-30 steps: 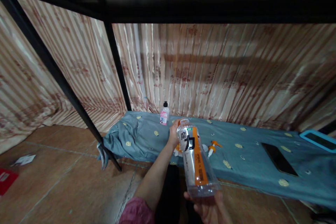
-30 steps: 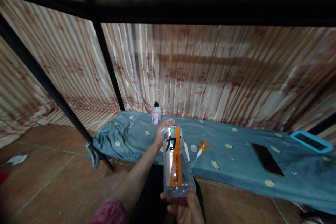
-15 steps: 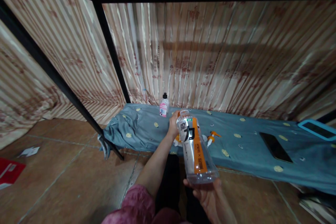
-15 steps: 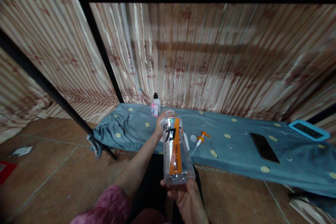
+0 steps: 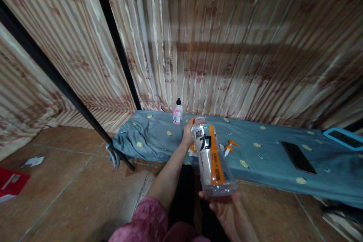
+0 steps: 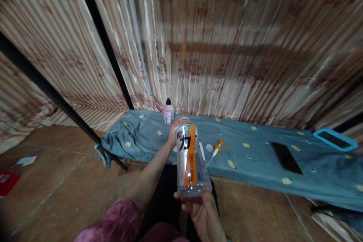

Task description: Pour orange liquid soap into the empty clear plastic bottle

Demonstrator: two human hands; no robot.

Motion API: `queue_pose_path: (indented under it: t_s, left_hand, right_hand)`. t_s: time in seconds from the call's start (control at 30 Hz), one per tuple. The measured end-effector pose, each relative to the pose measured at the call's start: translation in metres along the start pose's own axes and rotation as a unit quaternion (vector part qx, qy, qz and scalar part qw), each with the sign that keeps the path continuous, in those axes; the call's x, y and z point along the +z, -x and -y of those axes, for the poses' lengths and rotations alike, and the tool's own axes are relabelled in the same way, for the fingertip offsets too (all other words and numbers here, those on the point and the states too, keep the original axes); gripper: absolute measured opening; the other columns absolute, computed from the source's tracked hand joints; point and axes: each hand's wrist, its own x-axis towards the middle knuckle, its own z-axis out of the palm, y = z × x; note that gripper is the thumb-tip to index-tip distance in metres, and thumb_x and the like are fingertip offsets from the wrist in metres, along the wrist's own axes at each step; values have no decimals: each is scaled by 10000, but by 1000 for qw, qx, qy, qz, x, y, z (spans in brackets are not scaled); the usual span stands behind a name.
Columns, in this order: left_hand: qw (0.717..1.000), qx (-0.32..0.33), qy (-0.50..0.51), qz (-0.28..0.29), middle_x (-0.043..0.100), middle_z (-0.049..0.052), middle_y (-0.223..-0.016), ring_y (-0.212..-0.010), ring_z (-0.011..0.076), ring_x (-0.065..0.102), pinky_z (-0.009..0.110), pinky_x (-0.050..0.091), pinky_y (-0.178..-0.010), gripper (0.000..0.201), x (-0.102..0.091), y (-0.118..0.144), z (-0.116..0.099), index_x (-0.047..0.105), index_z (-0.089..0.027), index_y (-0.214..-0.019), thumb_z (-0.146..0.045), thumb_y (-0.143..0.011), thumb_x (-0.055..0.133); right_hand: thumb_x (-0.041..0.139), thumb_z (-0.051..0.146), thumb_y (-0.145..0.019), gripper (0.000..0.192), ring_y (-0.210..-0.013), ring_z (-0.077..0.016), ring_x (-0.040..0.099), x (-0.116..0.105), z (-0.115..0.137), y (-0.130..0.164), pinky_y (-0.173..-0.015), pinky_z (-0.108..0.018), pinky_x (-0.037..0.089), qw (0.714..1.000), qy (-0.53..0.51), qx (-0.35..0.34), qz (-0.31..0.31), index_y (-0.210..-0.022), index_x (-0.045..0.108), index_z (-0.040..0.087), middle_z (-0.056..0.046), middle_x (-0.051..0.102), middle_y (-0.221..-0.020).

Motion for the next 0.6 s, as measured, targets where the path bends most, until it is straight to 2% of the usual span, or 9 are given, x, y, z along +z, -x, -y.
queue_pose_path:
  t_s: [0.17, 0.37, 0.6]
  left_hand:
    - [1000, 13, -15, -3, 665, 43, -867, -847, 196, 612, 307, 494, -800, 147, 0, -1, -2, 635, -176, -874, -275, -769, 610]
    - [999, 24, -29, 2, 662, 47, -884, -876, 203, 610, 313, 495, -804, 136, 0, -1, -1, 632, -178, -892, -253, -788, 583]
    - [1000, 0, -18, 1, 667, 49, -905, -894, 206, 610, 318, 496, -818, 173, 0, -1, 1, 643, -180, -917, -253, -761, 627]
  right_hand:
    - [782, 541, -648, 418, -778, -272, 761, 0, 1, 1, -566, -207, 596, 1000, -3, 4, 7, -934, 773, 236, -90, 808, -913]
    - [779, 525, -660, 372, -804, -281, 758, 1, 1, 0, -686, -249, 613, 1000, -15, -8, 13, -930, 779, 269, -61, 807, -942]
    - [791, 506, -654, 363, -830, -282, 755, -1, 0, -2, -703, -251, 605, 999, -14, -6, 33, -936, 777, 278, -66, 808, -937]
